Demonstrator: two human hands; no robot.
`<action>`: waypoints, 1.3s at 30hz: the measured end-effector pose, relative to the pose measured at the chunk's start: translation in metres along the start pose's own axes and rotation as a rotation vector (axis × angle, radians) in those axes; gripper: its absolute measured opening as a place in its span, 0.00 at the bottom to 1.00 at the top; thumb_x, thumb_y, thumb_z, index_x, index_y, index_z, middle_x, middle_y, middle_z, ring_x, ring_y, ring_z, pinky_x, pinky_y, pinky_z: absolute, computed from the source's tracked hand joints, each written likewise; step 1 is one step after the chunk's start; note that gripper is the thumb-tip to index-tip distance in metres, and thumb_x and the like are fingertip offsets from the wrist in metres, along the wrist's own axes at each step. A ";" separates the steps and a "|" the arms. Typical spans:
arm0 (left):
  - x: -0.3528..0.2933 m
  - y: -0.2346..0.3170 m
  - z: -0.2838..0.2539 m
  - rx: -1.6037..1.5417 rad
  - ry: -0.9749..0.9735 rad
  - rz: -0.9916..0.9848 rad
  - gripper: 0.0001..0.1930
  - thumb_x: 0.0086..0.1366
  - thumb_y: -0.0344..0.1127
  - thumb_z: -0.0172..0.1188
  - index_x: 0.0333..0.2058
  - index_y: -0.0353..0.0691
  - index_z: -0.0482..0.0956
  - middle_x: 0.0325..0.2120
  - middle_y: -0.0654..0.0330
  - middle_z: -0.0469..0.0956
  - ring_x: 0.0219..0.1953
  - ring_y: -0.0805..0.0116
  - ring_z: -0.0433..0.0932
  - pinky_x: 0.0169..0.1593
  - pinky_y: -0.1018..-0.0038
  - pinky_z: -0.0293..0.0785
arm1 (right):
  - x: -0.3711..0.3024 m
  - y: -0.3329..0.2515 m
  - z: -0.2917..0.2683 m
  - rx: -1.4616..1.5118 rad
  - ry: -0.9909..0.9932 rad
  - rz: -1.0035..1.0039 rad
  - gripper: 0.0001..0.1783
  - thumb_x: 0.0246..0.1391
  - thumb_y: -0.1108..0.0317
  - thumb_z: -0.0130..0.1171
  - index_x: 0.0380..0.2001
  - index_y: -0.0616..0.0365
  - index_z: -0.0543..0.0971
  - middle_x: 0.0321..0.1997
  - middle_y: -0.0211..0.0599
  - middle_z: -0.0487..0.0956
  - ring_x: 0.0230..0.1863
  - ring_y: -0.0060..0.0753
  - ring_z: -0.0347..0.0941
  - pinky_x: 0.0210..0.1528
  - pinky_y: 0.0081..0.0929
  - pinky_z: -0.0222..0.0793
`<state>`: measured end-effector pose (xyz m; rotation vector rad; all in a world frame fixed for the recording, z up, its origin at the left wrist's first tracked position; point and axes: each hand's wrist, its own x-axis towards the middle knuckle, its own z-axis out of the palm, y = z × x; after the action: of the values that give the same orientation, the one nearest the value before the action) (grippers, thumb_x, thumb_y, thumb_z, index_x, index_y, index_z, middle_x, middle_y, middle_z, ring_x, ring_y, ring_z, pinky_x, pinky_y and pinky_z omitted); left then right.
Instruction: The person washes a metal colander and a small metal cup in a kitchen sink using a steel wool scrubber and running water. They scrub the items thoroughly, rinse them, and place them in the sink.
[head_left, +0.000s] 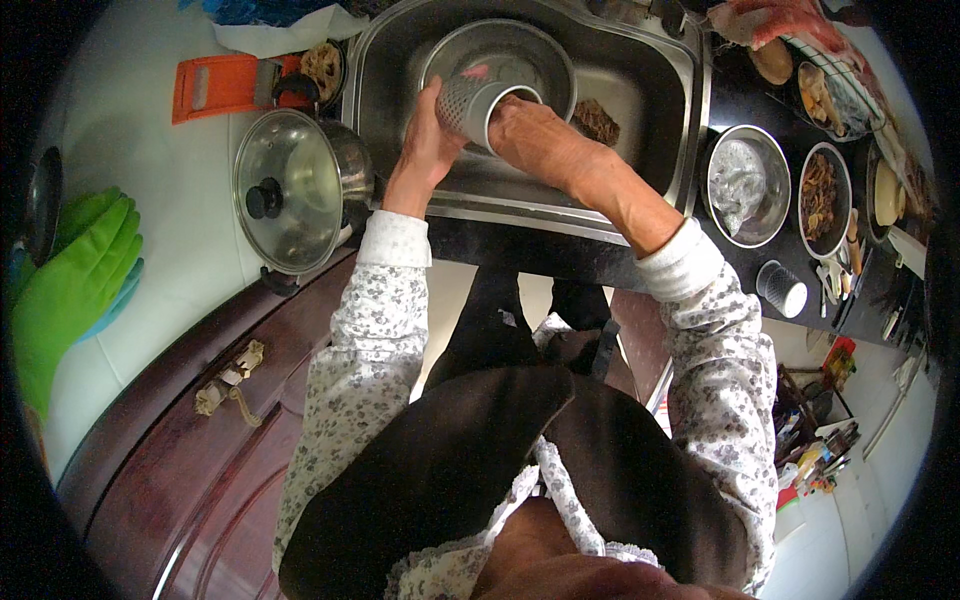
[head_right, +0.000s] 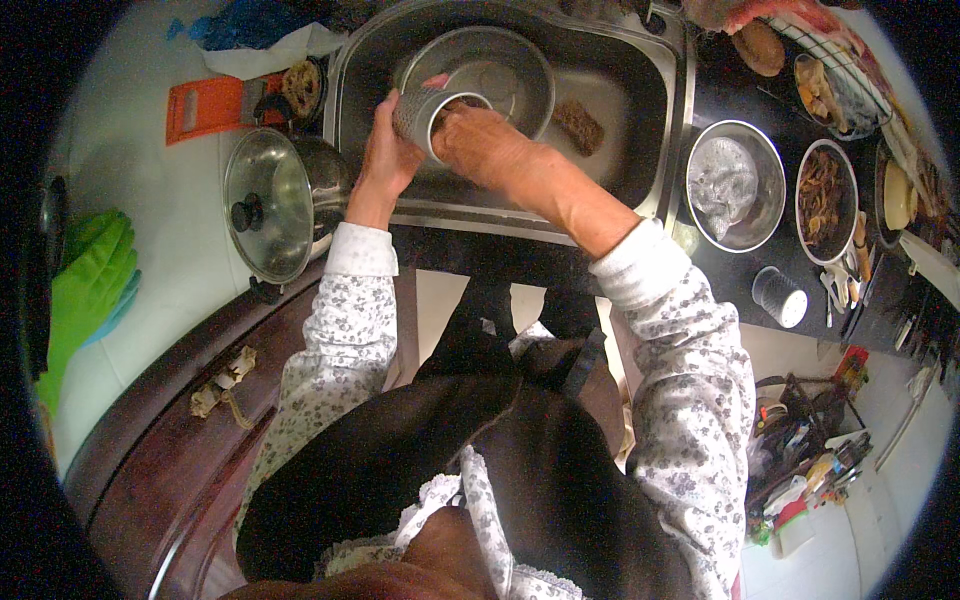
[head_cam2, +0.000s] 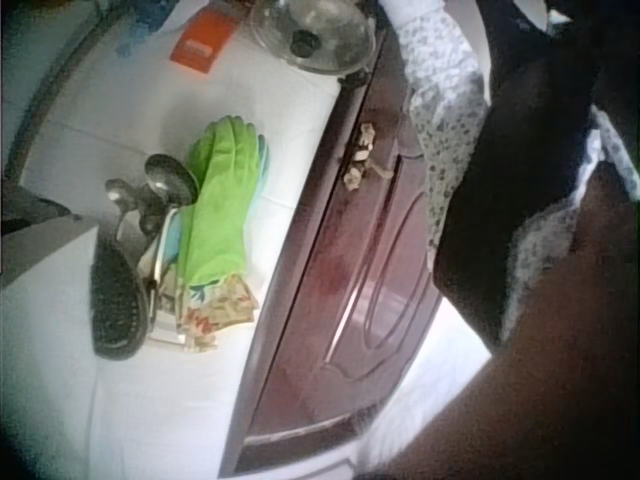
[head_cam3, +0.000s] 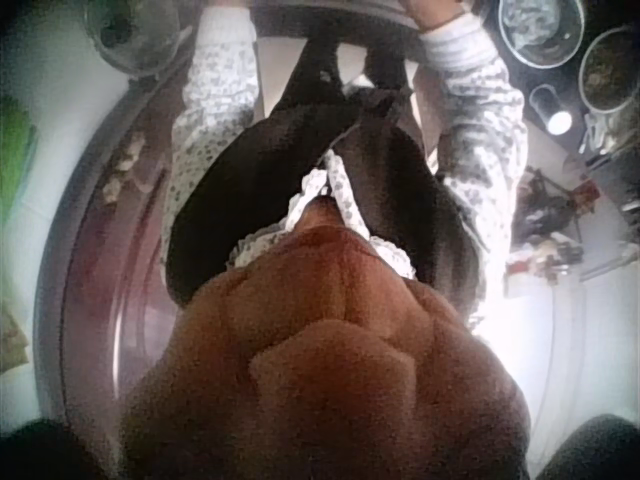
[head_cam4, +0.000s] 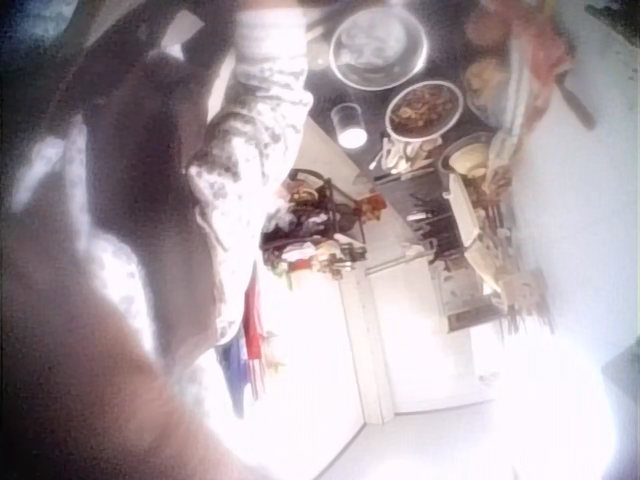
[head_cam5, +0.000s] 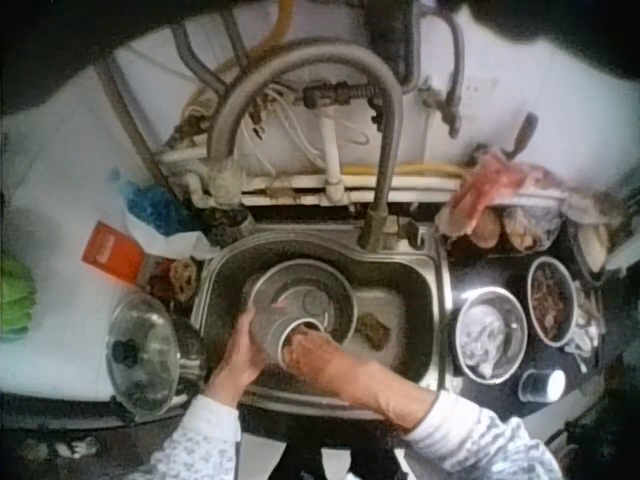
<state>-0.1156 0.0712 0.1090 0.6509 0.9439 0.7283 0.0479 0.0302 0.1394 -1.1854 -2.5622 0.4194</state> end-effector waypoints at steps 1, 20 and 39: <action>-0.001 0.000 0.001 -0.003 -0.008 0.025 0.31 0.71 0.57 0.29 0.55 0.39 0.71 0.50 0.57 0.75 0.53 0.65 0.73 0.58 0.67 0.67 | 0.000 0.002 0.003 -0.008 0.040 -0.032 0.11 0.44 0.77 0.54 0.34 0.68 0.79 0.37 0.53 0.80 0.41 0.49 0.78 0.39 0.35 0.77; -0.008 0.003 -0.001 0.133 0.012 -0.074 0.33 0.70 0.61 0.29 0.53 0.41 0.73 0.50 0.59 0.75 0.54 0.64 0.72 0.54 0.62 0.70 | 0.003 -0.006 -0.006 0.100 -0.203 0.016 0.15 0.48 0.79 0.50 0.41 0.72 0.75 0.42 0.61 0.76 0.44 0.53 0.76 0.44 0.38 0.75; -0.017 0.009 0.002 0.201 -0.033 -0.053 0.31 0.68 0.63 0.30 0.57 0.53 0.69 0.38 0.70 0.77 0.31 0.80 0.71 0.24 0.80 0.60 | -0.002 0.004 -0.005 0.263 -0.136 0.097 0.13 0.45 0.80 0.51 0.37 0.69 0.78 0.37 0.58 0.79 0.41 0.52 0.77 0.43 0.37 0.75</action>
<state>-0.1230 0.0628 0.1245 0.8089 1.0080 0.5776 0.0535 0.0322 0.1424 -1.2227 -2.4674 0.8578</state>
